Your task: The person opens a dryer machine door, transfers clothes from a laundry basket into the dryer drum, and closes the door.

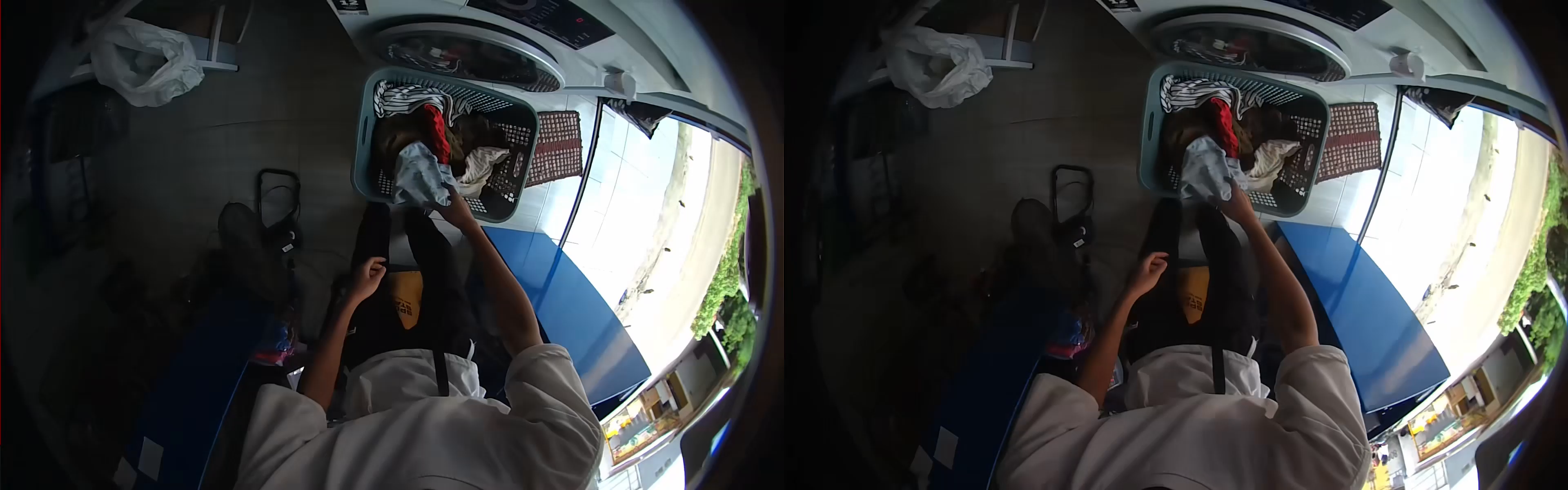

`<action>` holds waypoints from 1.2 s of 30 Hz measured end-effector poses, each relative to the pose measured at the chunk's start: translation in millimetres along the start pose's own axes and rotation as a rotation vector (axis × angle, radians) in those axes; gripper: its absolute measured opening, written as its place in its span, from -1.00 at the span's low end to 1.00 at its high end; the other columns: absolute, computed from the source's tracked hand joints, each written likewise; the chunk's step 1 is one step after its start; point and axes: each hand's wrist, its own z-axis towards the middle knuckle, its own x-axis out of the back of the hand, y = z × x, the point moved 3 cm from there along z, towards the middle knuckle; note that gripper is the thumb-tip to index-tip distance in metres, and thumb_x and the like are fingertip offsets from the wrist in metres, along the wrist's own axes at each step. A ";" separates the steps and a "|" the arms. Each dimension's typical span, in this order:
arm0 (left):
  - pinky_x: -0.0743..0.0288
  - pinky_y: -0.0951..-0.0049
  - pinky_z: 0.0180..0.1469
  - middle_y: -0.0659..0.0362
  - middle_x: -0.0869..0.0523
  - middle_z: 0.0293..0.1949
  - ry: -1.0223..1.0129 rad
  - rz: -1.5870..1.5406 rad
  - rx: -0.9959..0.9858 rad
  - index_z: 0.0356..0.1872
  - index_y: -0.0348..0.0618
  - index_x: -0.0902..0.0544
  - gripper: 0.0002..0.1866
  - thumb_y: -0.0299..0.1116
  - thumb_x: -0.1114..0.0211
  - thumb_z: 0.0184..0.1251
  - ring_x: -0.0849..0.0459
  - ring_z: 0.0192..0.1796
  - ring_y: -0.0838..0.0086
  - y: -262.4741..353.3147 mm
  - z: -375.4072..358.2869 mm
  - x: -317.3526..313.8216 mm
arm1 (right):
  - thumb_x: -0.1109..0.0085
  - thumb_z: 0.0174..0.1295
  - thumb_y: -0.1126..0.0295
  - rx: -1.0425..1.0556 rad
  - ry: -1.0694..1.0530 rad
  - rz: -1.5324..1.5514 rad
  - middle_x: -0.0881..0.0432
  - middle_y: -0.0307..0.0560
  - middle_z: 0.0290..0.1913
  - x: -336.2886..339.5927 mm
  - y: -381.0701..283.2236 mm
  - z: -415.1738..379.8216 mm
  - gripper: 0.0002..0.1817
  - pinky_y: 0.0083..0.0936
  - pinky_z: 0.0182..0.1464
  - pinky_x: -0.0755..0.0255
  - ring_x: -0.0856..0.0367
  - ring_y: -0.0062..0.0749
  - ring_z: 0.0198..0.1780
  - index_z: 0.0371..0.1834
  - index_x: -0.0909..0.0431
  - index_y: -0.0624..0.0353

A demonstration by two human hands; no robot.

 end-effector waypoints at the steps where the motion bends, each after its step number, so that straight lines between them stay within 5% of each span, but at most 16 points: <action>1: -0.52 0.45 -0.07 0.07 -0.63 -0.12 0.034 -0.055 0.047 0.09 -0.20 -0.49 -0.67 -0.27 -0.14 0.39 -0.64 -0.10 0.43 -11.2 8.6 -0.3 | -0.41 -0.09 0.01 0.005 0.133 -0.155 -0.22 0.51 0.25 -34.2 30.1 3.5 -0.04 -0.08 0.15 -0.33 -0.35 0.28 0.22 0.39 -0.12 0.01; 2: -0.51 0.47 -0.06 0.09 -0.63 -0.08 0.072 -0.120 0.105 0.10 -0.18 -0.49 -0.66 -0.24 -0.12 0.41 -0.63 -0.09 0.45 -23.4 9.7 -6.4 | -0.42 -0.19 -0.18 -0.231 0.085 -0.215 -0.08 0.41 0.37 -51.9 41.3 13.0 0.13 0.03 0.26 -0.19 -0.19 0.38 0.29 0.43 0.01 -0.06; 4: -0.50 0.47 -0.02 0.11 -0.63 -0.08 0.064 -0.193 0.145 0.12 -0.17 -0.48 -0.65 -0.21 -0.10 0.42 -0.63 -0.07 0.45 -32.6 18.9 -11.0 | -0.36 -0.09 -0.12 -0.471 0.066 -0.173 -0.03 0.39 0.39 -62.3 26.5 25.9 0.06 0.07 0.24 -0.19 -0.16 0.43 0.30 0.44 0.04 -0.06; 7: -0.47 0.46 0.04 0.10 -0.60 -0.02 0.051 -0.286 0.177 0.17 -0.15 -0.43 -0.60 -0.16 -0.09 0.43 -0.61 -0.01 0.44 -46.4 35.3 -15.2 | -0.32 -0.01 -0.01 -0.430 0.088 -0.067 -0.15 0.50 0.26 -106.0 72.5 54.0 -0.12 0.06 0.17 -0.26 -0.29 0.48 0.18 0.39 -0.13 -0.08; 10: -0.44 0.42 0.09 0.07 -0.52 0.09 0.087 -0.432 0.242 0.25 -0.13 -0.34 -0.52 -0.11 -0.09 0.42 -0.56 0.06 0.41 -24.2 27.4 -10.6 | -0.29 0.04 0.06 -0.370 -0.180 -0.008 -0.38 0.37 0.12 -107.8 72.8 67.5 -0.32 0.03 0.09 -0.31 -0.35 0.37 0.15 0.22 -0.36 0.10; 12: -0.42 0.37 0.14 0.06 -0.43 0.19 0.174 -0.683 0.337 0.31 -0.11 -0.25 -0.43 -0.05 -0.10 0.40 -0.50 0.15 0.37 6.1 23.9 -7.2 | -0.25 0.07 0.10 -0.207 -0.058 -0.078 -0.56 0.28 -0.07 -70.3 18.8 24.2 -0.52 -0.06 0.02 -0.39 -0.47 0.20 0.07 -0.06 -0.53 0.22; 14: -0.42 0.37 0.15 0.06 -0.41 0.19 0.155 -0.772 0.342 0.33 -0.12 -0.21 -0.43 -0.07 -0.08 0.42 -0.50 0.15 0.37 39.3 24.3 0.4 | -0.23 0.08 0.16 -0.109 -0.140 0.028 -0.62 0.25 -0.17 -31.9 -20.3 -24.8 -0.58 -0.19 -0.04 -0.46 -0.59 0.11 -0.08 -0.09 -0.57 0.25; 16: -0.43 0.38 0.16 0.08 -0.38 0.21 0.116 -0.956 0.439 0.37 -0.15 -0.13 -0.41 -0.11 -0.03 0.46 -0.51 0.14 0.37 65.2 15.8 2.9 | -0.24 0.02 0.29 0.062 -0.307 0.360 -0.67 0.10 -0.31 8.0 -73.8 -85.9 -0.56 -0.38 -0.16 -0.53 -0.67 -0.23 -0.26 -0.05 -0.54 0.35; 18: -0.38 0.37 0.20 0.06 -0.37 0.20 0.016 -0.811 0.256 0.39 -0.13 -0.11 -0.36 -0.07 -0.07 0.42 -0.46 0.18 0.33 84.0 7.8 1.4 | -0.27 -0.03 0.38 0.159 -0.386 0.471 -0.67 0.17 -0.26 48.3 -136.9 -141.0 -0.57 -0.37 -0.10 -0.50 -0.68 -0.08 -0.20 -0.04 -0.56 0.29; 23: -0.19 0.41 0.33 0.07 -0.31 0.25 -0.131 -0.397 -0.258 0.40 -0.20 -0.09 -0.35 -0.10 -0.03 0.42 -0.34 0.27 0.33 170.8 -43.6 -7.3 | -0.31 -0.11 0.42 0.262 -0.391 0.453 -0.66 0.10 -0.29 116.5 -221.5 -220.9 -0.58 -0.43 -0.07 -0.48 -0.67 -0.16 -0.22 -0.10 -0.58 0.30; 24: -0.17 0.42 0.35 0.08 -0.30 0.28 -0.136 -0.285 -0.292 0.39 -0.23 -0.11 -0.39 -0.12 0.01 0.45 -0.33 0.29 0.35 191.2 -53.1 -5.4 | -0.42 -0.20 0.38 0.186 -0.443 0.449 -0.58 0.12 -0.06 119.5 -214.5 -228.4 -0.47 -0.36 0.04 -0.41 -0.55 -0.10 0.02 -0.06 -0.56 0.25; 26: -0.15 0.43 0.36 0.09 -0.29 0.30 -0.125 -0.152 -0.381 0.38 -0.25 -0.13 -0.42 -0.14 0.05 0.47 -0.32 0.30 0.37 226.7 -78.7 2.7 | -0.48 -0.28 0.34 0.288 -0.254 0.351 -0.45 0.15 0.08 136.1 -217.8 -242.1 -0.30 -0.30 0.11 -0.34 -0.41 -0.05 0.14 0.06 -0.47 0.24; 28: -0.14 0.42 0.36 0.10 -0.31 0.31 -0.178 -0.606 -0.171 0.34 -0.26 -0.22 -0.48 -0.17 0.09 0.49 -0.32 0.31 0.38 258.7 -120.3 4.3 | -0.61 -0.48 0.31 0.386 -0.021 0.258 -0.05 0.10 0.37 153.3 -221.9 -241.6 0.19 -0.27 0.20 -0.33 -0.09 -0.14 0.37 0.35 -0.07 0.16; 31: -0.13 0.40 0.36 0.11 -0.35 0.30 -0.050 -0.766 -0.030 0.32 -0.25 -0.28 -0.51 -0.19 0.09 0.49 -0.31 0.33 0.38 338.7 -194.2 4.1 | -0.58 -0.51 0.40 0.664 -0.024 0.279 -0.08 0.15 0.38 184.1 -262.0 -247.6 0.22 -0.26 0.31 -0.19 -0.03 -0.06 0.43 0.36 -0.01 0.20; 33: -0.17 0.39 0.34 0.13 -0.36 0.29 -0.062 -0.360 -0.129 0.30 -0.24 -0.32 -0.51 -0.16 0.07 0.48 -0.32 0.33 0.41 357.8 -214.8 14.4 | -0.54 -0.51 0.45 0.744 -0.128 0.276 -0.11 0.19 0.38 200.5 -287.2 -247.5 0.20 -0.25 0.37 -0.08 -0.02 0.03 0.44 0.37 -0.03 0.25; 36: -0.21 0.30 0.32 0.11 -0.41 0.25 -0.102 -0.237 -0.246 0.32 -0.21 -0.27 -0.42 -0.08 -0.04 0.41 -0.40 0.26 0.37 355.5 -206.1 35.1 | -0.35 -0.49 0.62 0.552 -0.379 0.422 -0.47 0.07 0.13 229.7 -330.1 -254.7 -0.02 -0.27 0.18 -0.35 -0.46 -0.09 0.18 0.26 -0.25 0.19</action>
